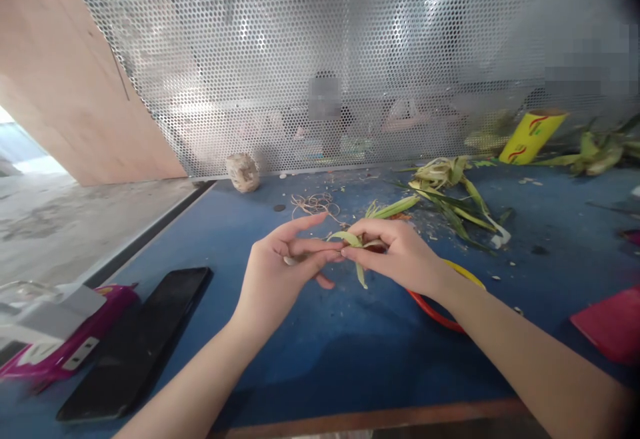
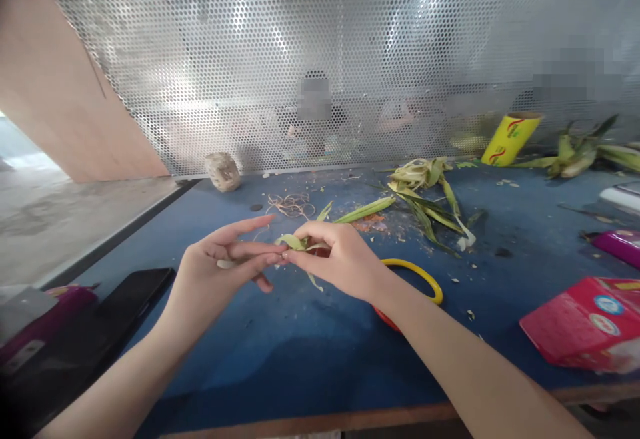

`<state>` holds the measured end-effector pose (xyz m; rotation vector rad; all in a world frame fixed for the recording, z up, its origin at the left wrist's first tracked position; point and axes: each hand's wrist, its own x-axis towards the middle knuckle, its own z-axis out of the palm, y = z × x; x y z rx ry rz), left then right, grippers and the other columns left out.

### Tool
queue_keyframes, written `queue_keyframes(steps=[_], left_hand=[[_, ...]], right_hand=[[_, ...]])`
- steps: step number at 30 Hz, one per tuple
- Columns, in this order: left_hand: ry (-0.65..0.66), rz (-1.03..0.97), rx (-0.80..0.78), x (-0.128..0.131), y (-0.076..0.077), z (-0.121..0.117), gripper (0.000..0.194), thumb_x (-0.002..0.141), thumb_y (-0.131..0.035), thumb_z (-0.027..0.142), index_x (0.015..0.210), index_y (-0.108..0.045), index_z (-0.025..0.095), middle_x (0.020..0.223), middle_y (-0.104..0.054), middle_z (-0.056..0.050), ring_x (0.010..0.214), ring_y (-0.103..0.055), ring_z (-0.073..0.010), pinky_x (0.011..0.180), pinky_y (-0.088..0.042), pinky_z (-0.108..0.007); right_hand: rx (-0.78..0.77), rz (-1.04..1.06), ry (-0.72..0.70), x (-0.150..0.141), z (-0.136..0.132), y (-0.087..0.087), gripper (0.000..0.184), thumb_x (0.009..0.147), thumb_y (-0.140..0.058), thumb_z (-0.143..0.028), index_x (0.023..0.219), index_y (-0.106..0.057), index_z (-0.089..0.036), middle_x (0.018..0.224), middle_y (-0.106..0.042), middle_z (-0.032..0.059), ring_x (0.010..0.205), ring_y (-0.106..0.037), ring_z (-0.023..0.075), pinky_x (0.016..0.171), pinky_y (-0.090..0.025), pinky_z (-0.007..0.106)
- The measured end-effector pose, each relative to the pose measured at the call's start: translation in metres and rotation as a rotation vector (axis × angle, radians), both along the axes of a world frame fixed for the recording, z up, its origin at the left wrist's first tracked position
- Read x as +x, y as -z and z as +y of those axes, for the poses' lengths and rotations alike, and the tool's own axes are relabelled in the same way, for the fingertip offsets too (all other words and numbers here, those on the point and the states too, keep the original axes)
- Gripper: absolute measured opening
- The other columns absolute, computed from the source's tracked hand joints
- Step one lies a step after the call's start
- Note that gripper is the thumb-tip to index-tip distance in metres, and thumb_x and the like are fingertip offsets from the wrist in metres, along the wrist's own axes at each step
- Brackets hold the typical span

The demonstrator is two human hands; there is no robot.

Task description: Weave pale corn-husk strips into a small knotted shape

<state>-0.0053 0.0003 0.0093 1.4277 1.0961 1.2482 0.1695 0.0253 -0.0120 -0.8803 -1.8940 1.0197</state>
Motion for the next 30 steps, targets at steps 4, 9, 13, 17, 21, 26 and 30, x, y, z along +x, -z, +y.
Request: queue_keyframes(steps=[4, 9, 13, 17, 21, 26, 30], left_hand=[[0.026, -0.076, -0.046, 0.001, -0.001, -0.001, 0.045, 0.068, -0.072, 0.014, 0.11, -0.058, 0.012, 0.075, -0.076, -0.004, 0.07, -0.071, -0.0208, 0.048, -0.059, -0.023], [0.005, -0.09, -0.06, 0.002, -0.005, -0.003, 0.039, 0.068, -0.072, 0.013, 0.105, -0.061, 0.011, 0.073, -0.075, -0.004, 0.068, -0.071, -0.02, 0.044, -0.057, -0.02], [0.011, -0.114, -0.056, -0.001, -0.005, 0.002, 0.044, 0.066, -0.074, 0.014, 0.107, -0.058, 0.01, 0.07, -0.074, -0.004, 0.065, -0.07, -0.0194, 0.041, -0.053, -0.019], [0.026, -0.295, -0.072, -0.002, 0.006, 0.01, 0.066, 0.065, -0.076, 0.014, 0.123, -0.044, 0.014, 0.076, -0.072, -0.003, 0.069, -0.069, -0.017, 0.043, -0.049, -0.018], [0.13, -0.519, -0.239, 0.008, 0.022, 0.008, 0.056, 0.065, -0.075, 0.037, 0.108, -0.052, 0.011, 0.079, -0.069, -0.005, 0.071, -0.066, -0.0173, 0.06, -0.051, -0.026], [0.231, -0.411, -0.312, 0.018, 0.031, 0.002, 0.051, 0.067, -0.075, 0.027, 0.109, -0.05, 0.012, 0.072, -0.067, -0.004, 0.07, -0.065, -0.0172, 0.064, -0.047, -0.027], [-0.045, -0.477, -0.059, 0.016, 0.027, 0.003, 0.07, 0.061, -0.078, 0.013, 0.121, -0.043, 0.017, 0.073, -0.067, 0.003, 0.061, -0.059, -0.008, 0.063, -0.047, -0.021]], right_hand=[[0.027, 0.049, 0.012, -0.001, -0.001, 0.001, 0.011, 0.081, -0.058, -0.028, 0.08, -0.059, -0.017, 0.065, -0.052, -0.0028, 0.053, -0.046, 0.0074, 0.047, -0.037, 0.019], [0.024, 0.088, 0.043, -0.001, -0.003, -0.001, 0.01, 0.08, -0.061, -0.025, 0.076, -0.057, -0.017, 0.06, -0.047, -0.005, 0.049, -0.041, 0.0054, 0.045, -0.033, 0.018], [-0.157, 0.184, -0.034, -0.001, 0.001, 0.002, 0.015, 0.08, -0.062, -0.03, 0.078, -0.056, -0.017, 0.054, -0.045, -0.0071, 0.04, -0.035, 0.0036, 0.039, -0.027, 0.018], [-0.415, 0.435, -0.263, -0.003, 0.006, 0.006, 0.018, 0.088, -0.052, -0.035, 0.087, -0.056, -0.017, 0.058, -0.054, -0.0038, 0.041, -0.041, 0.0045, 0.041, -0.031, 0.019], [-0.46, 0.585, -0.329, -0.005, 0.005, 0.007, 0.021, 0.091, -0.047, -0.034, 0.09, -0.057, -0.016, 0.061, -0.058, -0.0005, 0.046, -0.047, 0.0071, 0.045, -0.035, 0.021], [-0.462, 0.536, -0.31, -0.006, 0.0, 0.005, 0.027, 0.091, -0.045, -0.035, 0.101, -0.059, -0.015, 0.057, -0.055, -0.0009, 0.045, -0.045, 0.0078, 0.043, -0.034, 0.021], [-0.371, 0.371, -0.293, -0.007, -0.003, 0.005, 0.031, 0.094, -0.04, -0.034, 0.111, -0.059, -0.015, 0.056, -0.051, -0.0018, 0.048, -0.042, 0.0074, 0.045, -0.033, 0.02]])
